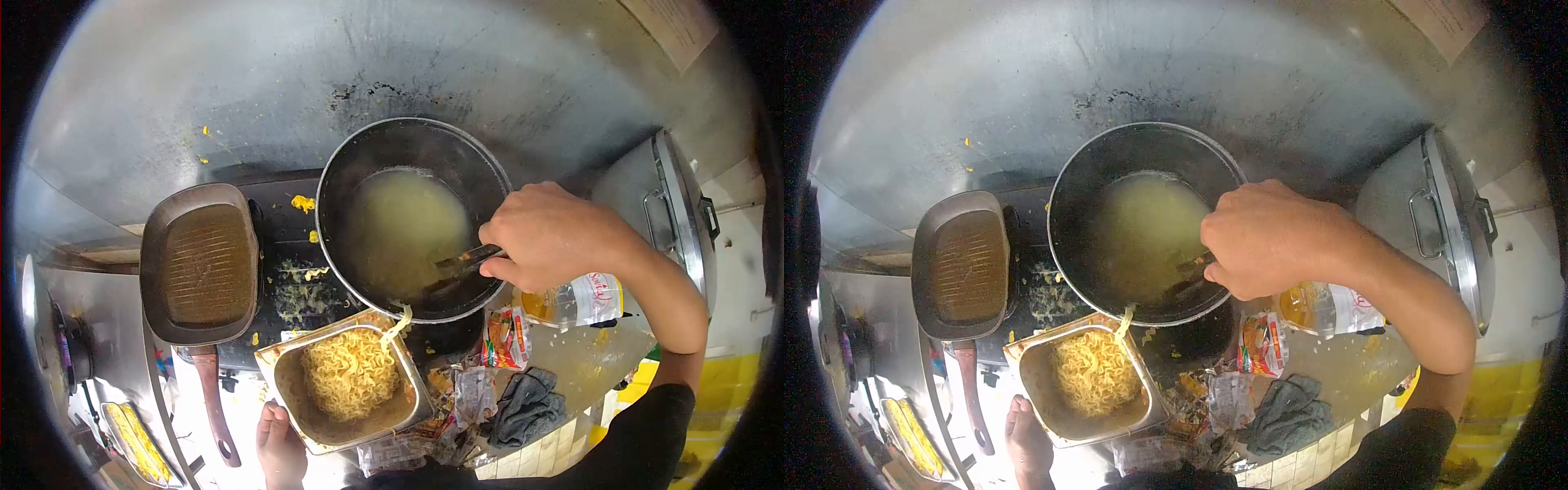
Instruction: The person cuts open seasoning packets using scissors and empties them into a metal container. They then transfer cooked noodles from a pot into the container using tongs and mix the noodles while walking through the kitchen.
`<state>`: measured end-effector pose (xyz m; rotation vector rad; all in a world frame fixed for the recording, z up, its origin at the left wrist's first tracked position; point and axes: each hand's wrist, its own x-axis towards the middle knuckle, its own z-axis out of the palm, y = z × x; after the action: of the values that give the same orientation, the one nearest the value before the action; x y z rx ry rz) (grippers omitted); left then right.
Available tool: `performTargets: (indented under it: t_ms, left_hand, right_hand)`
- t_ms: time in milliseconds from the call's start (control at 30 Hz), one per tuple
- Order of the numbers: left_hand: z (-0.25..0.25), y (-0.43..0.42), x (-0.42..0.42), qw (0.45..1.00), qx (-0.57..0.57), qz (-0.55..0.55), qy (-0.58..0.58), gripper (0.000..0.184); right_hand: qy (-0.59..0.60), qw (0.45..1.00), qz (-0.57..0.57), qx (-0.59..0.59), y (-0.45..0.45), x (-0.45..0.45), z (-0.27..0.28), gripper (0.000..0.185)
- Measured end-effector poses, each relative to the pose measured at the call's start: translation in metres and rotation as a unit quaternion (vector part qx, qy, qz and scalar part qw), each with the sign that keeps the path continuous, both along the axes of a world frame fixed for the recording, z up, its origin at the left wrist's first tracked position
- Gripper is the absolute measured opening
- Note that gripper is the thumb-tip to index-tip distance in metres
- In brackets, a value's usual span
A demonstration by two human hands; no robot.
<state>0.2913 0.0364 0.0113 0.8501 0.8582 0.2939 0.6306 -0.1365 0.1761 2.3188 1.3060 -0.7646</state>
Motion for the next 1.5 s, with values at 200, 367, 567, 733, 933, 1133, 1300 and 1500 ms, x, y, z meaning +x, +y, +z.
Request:
performTargets:
  t_ms: [200,367,567,733,933,1133,1300,1500]
  left_hand:
    - [-0.005,0.002,-0.008,1.0,-0.01,-0.001,-0.006,0.016]
    - [-0.005,-0.001,-0.005,1.0,-0.003,0.021,-0.005,0.012]
    - [-0.003,-0.003,-0.004,0.999,-0.01,0.025,-0.031,0.014]
    - [-0.011,0.001,-0.012,0.999,-0.023,0.006,-0.042,0.016]
    - [-0.005,-0.004,-0.009,0.998,-0.034,0.018,-0.053,0.016]
    - [-0.014,0.0,-0.016,0.994,-0.066,-0.001,-0.086,0.008]
    - [-0.015,0.0,-0.019,0.998,-0.047,-0.005,-0.045,0.011]
    - [-0.009,0.001,-0.021,0.997,-0.05,-0.035,-0.043,0.014]
  right_hand:
    - [-0.011,0.999,0.015,0.028,-0.002,-0.002,-0.007,0.027]
    - [-0.016,0.997,0.028,0.07,-0.008,-0.009,-0.009,0.025]
    - [0.002,0.994,0.013,0.104,-0.019,-0.004,-0.014,0.021]
    - [0.086,0.983,-0.021,0.164,-0.014,-0.005,-0.026,0.024]
    - [0.18,0.959,-0.098,0.196,-0.006,-0.001,-0.025,0.028]
    - [0.239,0.915,-0.142,0.293,-0.04,0.005,-0.03,0.038]
    - [0.262,0.887,-0.257,0.281,-0.07,-0.008,-0.019,0.038]
    - [0.281,0.859,-0.232,0.361,-0.092,-0.04,-0.006,0.035]
